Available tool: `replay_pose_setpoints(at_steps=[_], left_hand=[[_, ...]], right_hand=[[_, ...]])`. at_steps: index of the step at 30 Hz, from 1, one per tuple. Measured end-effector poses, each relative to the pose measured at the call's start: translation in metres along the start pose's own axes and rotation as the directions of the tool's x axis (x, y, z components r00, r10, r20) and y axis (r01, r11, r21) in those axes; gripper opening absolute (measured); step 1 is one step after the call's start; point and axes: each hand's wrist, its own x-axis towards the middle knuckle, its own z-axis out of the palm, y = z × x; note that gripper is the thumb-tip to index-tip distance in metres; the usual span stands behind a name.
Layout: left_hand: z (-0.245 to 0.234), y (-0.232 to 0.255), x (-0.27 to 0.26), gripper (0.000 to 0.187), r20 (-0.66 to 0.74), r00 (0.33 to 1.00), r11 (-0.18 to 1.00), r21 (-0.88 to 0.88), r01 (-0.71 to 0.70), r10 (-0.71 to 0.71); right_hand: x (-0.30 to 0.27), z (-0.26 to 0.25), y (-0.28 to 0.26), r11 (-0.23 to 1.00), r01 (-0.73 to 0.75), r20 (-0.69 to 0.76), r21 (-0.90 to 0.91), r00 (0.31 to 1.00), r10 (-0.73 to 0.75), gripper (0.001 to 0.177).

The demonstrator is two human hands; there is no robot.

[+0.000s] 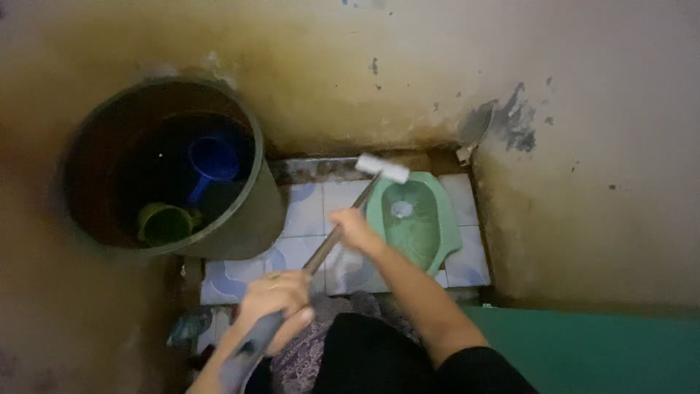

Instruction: Cleaning the tiled floor of a small bathroom using a long-handled squeegee.

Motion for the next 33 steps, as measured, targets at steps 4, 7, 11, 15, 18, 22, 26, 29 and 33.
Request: replay_pose_setpoints(at_steps=[4,7,11,15,18,22,26,29,33], left_hand=[[0.036,-0.062,-0.022,0.027,-0.080,0.987,0.990,-0.034,-0.140,0.137],[0.023,-0.042,-0.021,0.031,-0.064,0.996,0.999,0.003,-0.055,0.055],[-0.012,0.019,-0.011,0.029,-0.141,0.989,0.997,-0.060,0.039,-0.048],[-0.022,0.038,-0.013,0.026,-0.241,0.967,0.997,0.002,0.081,-0.078],[-0.007,-0.005,-0.025,0.033,-0.116,0.993,0.997,0.072,0.034,-0.026],[0.011,-0.029,-0.029,0.026,-0.154,0.988,0.990,0.139,0.027,-0.005],[0.013,-0.033,-0.057,0.030,-0.114,0.992,0.948,0.304,0.094,-0.062],[-0.007,0.012,-0.055,0.033,-0.116,0.993,0.970,0.234,0.059,-0.033],[-0.030,0.044,-0.059,0.031,-0.149,0.987,0.989,0.125,0.074,-0.055]], right_hand=[[0.008,-0.021,0.054,0.967,0.109,0.098,-0.230,0.991,-0.089,0.014],[0.005,-0.012,0.035,0.978,0.172,0.035,-0.118,0.985,-0.169,0.021],[0.015,0.028,-0.021,0.977,0.210,-0.097,-0.029,0.973,-0.212,0.014],[0.025,0.055,-0.051,0.962,0.250,-0.018,0.113,0.968,-0.249,0.008],[0.035,0.060,-0.033,0.953,0.186,0.104,0.240,0.971,-0.216,0.008],[0.045,0.041,-0.013,0.951,0.290,0.110,0.109,0.947,-0.302,0.005],[0.038,0.071,-0.004,0.918,0.320,-0.002,0.236,0.944,-0.329,0.007],[0.027,0.093,-0.039,0.894,0.358,0.019,0.271,0.926,-0.376,0.007],[0.022,0.107,-0.059,0.925,0.301,0.125,0.232,0.934,-0.335,0.010]])
